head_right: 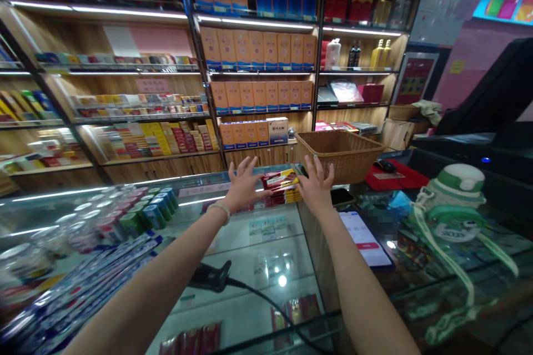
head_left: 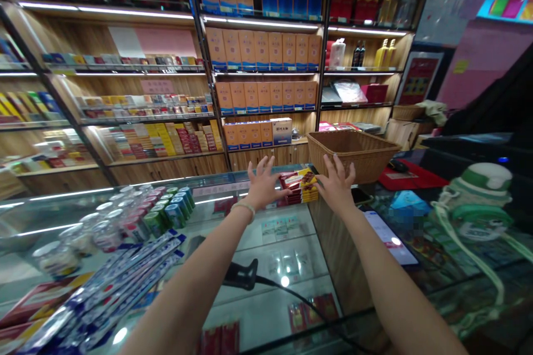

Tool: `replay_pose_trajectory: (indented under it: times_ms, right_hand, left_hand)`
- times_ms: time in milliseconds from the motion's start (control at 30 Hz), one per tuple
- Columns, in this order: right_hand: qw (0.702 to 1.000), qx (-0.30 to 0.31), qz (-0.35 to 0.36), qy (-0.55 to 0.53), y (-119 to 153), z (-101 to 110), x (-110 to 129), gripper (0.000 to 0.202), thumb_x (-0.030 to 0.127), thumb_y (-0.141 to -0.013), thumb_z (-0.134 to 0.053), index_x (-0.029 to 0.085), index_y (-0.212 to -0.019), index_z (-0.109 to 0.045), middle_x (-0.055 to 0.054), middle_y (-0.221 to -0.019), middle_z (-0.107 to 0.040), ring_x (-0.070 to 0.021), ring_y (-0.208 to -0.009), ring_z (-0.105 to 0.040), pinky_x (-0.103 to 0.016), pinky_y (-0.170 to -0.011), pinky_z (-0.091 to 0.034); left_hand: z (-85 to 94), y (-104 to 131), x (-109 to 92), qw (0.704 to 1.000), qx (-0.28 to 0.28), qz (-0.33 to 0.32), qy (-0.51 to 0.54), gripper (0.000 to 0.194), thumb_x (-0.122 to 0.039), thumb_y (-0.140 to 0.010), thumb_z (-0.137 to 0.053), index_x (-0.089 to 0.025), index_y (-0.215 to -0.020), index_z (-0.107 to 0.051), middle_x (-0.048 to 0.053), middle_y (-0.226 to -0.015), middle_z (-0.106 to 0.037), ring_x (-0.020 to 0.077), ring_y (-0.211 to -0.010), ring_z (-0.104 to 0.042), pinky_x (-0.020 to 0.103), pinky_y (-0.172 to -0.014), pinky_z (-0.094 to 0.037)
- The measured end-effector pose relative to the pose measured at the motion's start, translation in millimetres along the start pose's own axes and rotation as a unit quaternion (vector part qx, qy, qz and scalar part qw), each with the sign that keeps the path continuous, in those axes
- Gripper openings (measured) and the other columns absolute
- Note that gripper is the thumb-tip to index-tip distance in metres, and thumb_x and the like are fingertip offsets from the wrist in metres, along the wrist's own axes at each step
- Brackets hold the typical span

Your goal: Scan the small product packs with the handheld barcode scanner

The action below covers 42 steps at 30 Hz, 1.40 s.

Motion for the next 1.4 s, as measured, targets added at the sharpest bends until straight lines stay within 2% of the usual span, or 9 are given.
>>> replay_pose_trajectory:
  times_ms: [167, 333, 667, 833, 933, 1100, 1200, 1400]
  right_hand:
    - [1.0, 0.008, 0.013, 0.011, 6.2, -10.4, -5.6, 0.007, 0.025, -0.09, -0.073, 0.024, -0.094, -0.079, -0.011, -0.165, -0.044, -0.0348, -0.156, -0.028, -0.073, -0.123, -0.006]
    - [0.999, 0.037, 0.02, 0.016, 8.9, -19.1, -10.6, 0.006, 0.027, -0.088, -0.076, 0.025, -0.092, -0.079, -0.009, -0.166, -0.043, -0.0354, -0.157, -0.024, -0.074, -0.122, -0.003]
    - [0.996, 0.081, 0.02, 0.039, 14.1, -29.2, -12.4, 0.007, 0.03, -0.088, -0.076, 0.025, -0.092, -0.081, -0.01, -0.167, -0.042, -0.0373, -0.157, -0.026, -0.074, -0.123, -0.003]
    - [0.995, 0.089, 0.02, 0.034, 15.6, -32.4, -14.3, 0.009, 0.031, -0.09, -0.074, 0.026, -0.091, -0.082, -0.009, -0.167, -0.043, -0.0365, -0.157, -0.025, -0.074, -0.123, -0.002]
    - [0.996, 0.084, 0.022, 0.031, 16.0, -32.5, -14.0, 0.01, 0.031, -0.09, -0.073, 0.025, -0.091, -0.082, -0.01, -0.166, -0.043, -0.0362, -0.158, -0.024, -0.074, -0.123, -0.002]
    - [0.996, 0.075, 0.022, 0.036, 17.5, -33.8, -12.8, 0.011, 0.028, -0.091, -0.071, 0.024, -0.092, -0.081, -0.011, -0.167, -0.042, -0.0359, -0.157, -0.027, -0.073, -0.123, -0.004]
    - [0.996, 0.083, 0.017, 0.037, 18.6, -36.7, -13.6, 0.01, 0.027, -0.09, -0.071, 0.023, -0.093, -0.08, -0.013, -0.167, -0.042, -0.0356, -0.157, -0.027, -0.073, -0.123, -0.006]
    - [0.995, 0.087, 0.015, 0.044, 18.6, -39.4, -15.3, 0.012, 0.026, -0.092, -0.068, 0.023, -0.095, -0.079, -0.012, -0.166, -0.043, -0.0345, -0.156, -0.028, -0.07, -0.124, -0.002]
  left_hand:
    - [-16.2, -2.1, -1.4, 0.999, 0.034, -0.001, -0.024, 0.055, -0.067, -0.086, -0.068, -0.025, -0.12, -0.077, 0.015, -0.172, -0.031, 0.0394, -0.16, -0.022, 0.075, -0.124, -0.005]
    - [-29.3, -2.2, -2.9, 0.999, 0.04, -0.004, -0.03, 0.053, -0.067, -0.086, -0.068, -0.025, -0.117, -0.078, 0.015, -0.172, -0.031, 0.0394, -0.16, -0.022, 0.073, -0.126, -0.006]
    - [-38.8, 1.8, -12.9, 0.997, 0.056, -0.003, -0.051, 0.058, -0.063, -0.086, -0.07, -0.021, -0.125, -0.075, 0.018, -0.171, -0.031, 0.0398, -0.16, -0.021, 0.072, -0.127, -0.005]
    - [-39.4, 5.3, -14.5, 0.997, 0.053, 0.011, -0.06, 0.061, -0.061, -0.09, -0.067, -0.018, -0.134, -0.07, 0.02, -0.169, -0.034, 0.039, -0.16, -0.022, 0.072, -0.127, -0.008]
    - [-36.6, 6.9, -15.8, 0.996, 0.047, 0.027, -0.066, 0.055, -0.061, -0.092, -0.063, -0.018, -0.124, -0.076, 0.021, -0.167, -0.037, 0.0395, -0.159, -0.024, 0.074, -0.125, -0.009]
    - [-31.5, 7.2, -19.5, 0.995, 0.044, 0.053, -0.07, 0.047, -0.064, -0.093, -0.059, -0.026, -0.107, -0.083, 0.015, -0.165, -0.044, 0.0389, -0.158, -0.027, 0.074, -0.125, -0.01]
    - [-30.3, 5.8, -21.3, 0.995, 0.044, 0.057, -0.074, 0.046, -0.063, -0.093, -0.06, -0.026, -0.103, -0.084, 0.015, -0.165, -0.045, 0.0387, -0.158, -0.027, 0.073, -0.125, -0.01]
    - [-29.3, 2.4, -22.8, 0.993, 0.051, 0.063, -0.081, 0.047, -0.062, -0.094, -0.058, -0.024, -0.102, -0.084, 0.016, -0.165, -0.044, 0.038, -0.158, -0.025, 0.073, -0.126, -0.01]
Point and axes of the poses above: each hand's wrist, its own y-axis away from the middle knuckle, its own z-axis out of the back of the hand, x = y × z, the point moved 5 cm from there along -y, towards the middle knuckle
